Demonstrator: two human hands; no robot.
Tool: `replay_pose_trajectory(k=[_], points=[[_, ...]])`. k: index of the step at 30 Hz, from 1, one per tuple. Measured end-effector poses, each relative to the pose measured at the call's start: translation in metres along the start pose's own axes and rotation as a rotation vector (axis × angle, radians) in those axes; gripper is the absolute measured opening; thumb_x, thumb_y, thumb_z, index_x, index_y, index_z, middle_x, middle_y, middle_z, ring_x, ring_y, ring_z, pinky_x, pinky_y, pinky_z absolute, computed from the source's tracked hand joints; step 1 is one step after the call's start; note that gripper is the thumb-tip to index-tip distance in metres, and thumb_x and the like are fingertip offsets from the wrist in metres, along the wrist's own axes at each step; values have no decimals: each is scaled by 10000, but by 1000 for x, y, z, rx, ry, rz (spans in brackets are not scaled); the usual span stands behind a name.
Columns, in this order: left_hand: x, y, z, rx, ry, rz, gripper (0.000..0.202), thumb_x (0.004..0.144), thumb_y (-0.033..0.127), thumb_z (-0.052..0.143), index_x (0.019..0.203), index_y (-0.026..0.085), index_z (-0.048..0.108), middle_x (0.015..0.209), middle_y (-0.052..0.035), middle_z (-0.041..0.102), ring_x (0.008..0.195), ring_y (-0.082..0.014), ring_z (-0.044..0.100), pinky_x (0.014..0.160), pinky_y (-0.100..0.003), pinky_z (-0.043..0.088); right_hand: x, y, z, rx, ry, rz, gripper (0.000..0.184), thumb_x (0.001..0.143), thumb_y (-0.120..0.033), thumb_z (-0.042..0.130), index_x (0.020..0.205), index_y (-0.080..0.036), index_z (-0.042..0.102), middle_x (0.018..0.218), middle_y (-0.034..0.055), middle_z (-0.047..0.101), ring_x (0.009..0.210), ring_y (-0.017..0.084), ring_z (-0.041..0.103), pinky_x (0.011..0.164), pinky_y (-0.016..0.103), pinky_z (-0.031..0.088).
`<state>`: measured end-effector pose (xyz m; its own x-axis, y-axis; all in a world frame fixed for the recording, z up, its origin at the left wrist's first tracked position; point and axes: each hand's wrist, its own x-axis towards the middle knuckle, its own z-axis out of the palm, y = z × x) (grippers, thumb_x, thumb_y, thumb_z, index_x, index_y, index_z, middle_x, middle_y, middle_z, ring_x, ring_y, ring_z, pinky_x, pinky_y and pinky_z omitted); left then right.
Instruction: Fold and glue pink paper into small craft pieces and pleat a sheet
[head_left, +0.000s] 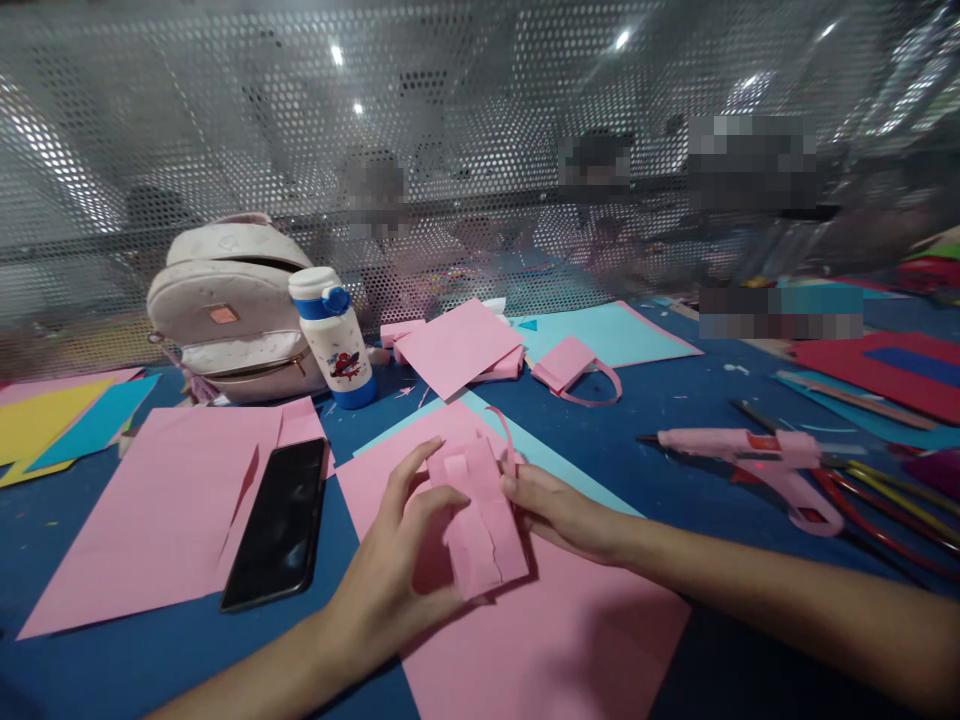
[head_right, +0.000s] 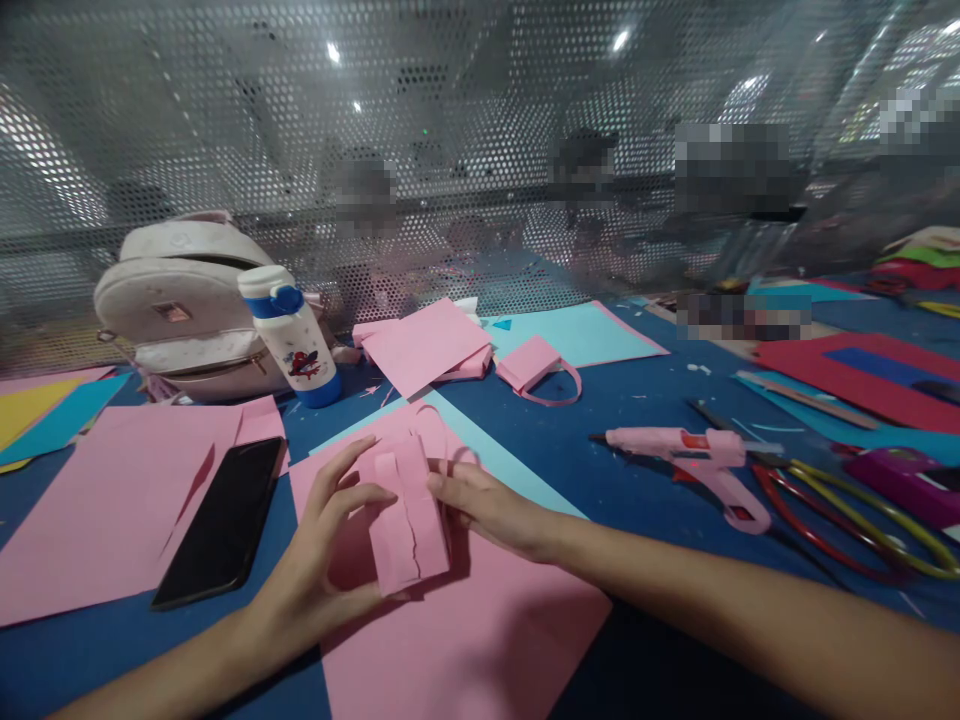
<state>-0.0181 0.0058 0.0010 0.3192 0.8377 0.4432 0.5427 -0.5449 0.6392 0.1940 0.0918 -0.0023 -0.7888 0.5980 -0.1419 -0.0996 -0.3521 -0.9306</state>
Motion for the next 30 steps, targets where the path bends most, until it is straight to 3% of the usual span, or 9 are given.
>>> replay_pose_trajectory(k=[5,17,24,30], points=[[-1,-2,1,8,7,4,614,801,354,809,1278,308,425,1593,-127,159,1491,-375,208,1092,-538,442,1,-2,2,-26,14,-5,665,823,-625,693,1332,-212,579,1213,115,681,1136,256,643,1023,417,469],[-1,-2,1,32,-20,2,621,794,354,814,1275,313,422,1601,-123,130,1494,-364,206,1094,-520,437,2,-1,2,-167,53,-33,565,840,-583,694,1213,-160,654,1050,94,706,941,214,671,837,330,524],[0,-1,2,28,-24,-25,604,799,297,803,1269,299,424,1601,-133,126,1493,-368,213,1088,-525,443,1,2,0,-160,108,-31,606,825,-621,688,1260,-201,639,1170,115,688,1061,262,656,960,416,491],[0,-1,2,4,-17,-47,572,833,220,744,1289,310,410,1617,-120,73,1508,-387,161,1049,-538,482,-2,-2,5,-86,82,-5,619,852,-636,649,1326,-242,598,1255,106,661,1177,269,615,1060,451,432]])
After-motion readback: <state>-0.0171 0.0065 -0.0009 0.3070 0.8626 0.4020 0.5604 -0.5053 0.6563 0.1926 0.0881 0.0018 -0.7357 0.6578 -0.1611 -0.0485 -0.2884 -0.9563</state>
